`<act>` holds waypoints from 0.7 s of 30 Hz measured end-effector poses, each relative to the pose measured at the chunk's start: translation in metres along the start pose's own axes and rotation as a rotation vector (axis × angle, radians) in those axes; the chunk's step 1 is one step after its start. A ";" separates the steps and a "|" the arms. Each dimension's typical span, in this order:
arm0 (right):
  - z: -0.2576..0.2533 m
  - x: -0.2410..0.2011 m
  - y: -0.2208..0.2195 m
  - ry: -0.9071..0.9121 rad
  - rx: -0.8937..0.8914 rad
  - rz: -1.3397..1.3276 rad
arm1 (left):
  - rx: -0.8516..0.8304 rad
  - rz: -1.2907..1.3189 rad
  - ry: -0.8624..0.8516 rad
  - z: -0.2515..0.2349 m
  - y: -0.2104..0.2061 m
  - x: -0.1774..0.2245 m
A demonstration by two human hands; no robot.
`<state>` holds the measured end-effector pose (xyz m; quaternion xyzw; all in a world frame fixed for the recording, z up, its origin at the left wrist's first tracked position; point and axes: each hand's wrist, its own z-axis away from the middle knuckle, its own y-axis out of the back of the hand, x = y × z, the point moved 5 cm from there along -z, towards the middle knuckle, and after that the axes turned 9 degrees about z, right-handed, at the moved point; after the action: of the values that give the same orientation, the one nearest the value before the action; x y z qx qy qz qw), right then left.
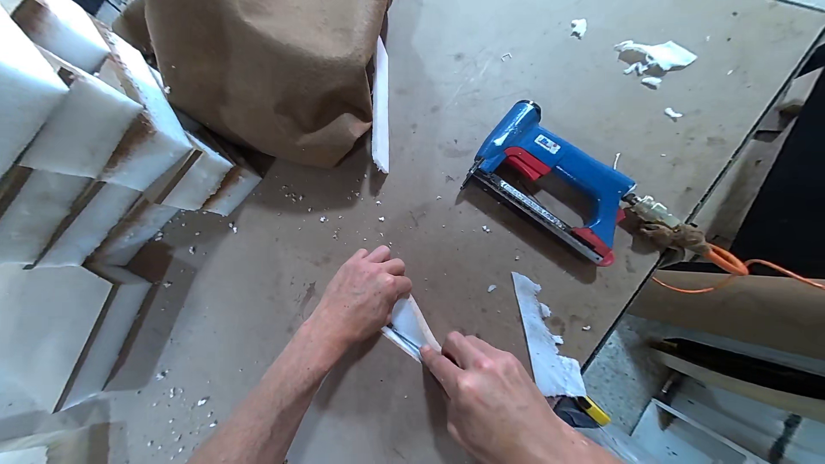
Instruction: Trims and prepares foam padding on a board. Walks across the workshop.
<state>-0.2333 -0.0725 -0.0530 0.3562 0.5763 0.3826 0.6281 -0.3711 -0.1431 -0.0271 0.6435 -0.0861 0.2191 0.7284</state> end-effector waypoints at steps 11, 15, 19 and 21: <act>0.048 0.003 0.049 -0.022 0.127 -0.084 | 0.077 -0.030 0.012 0.001 0.002 0.005; 0.008 0.000 0.008 -0.006 0.090 -0.009 | 0.085 -0.035 0.004 0.002 0.002 0.006; 0.044 0.006 0.012 -0.006 0.005 0.033 | 0.120 -0.048 0.008 0.003 0.004 0.007; 0.087 0.012 0.030 -0.009 0.076 0.061 | 0.149 -0.065 0.022 0.004 0.005 0.007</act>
<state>-0.1479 -0.0493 -0.0249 0.3990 0.5765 0.3781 0.6046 -0.3658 -0.1452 -0.0193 0.6958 -0.0404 0.2081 0.6862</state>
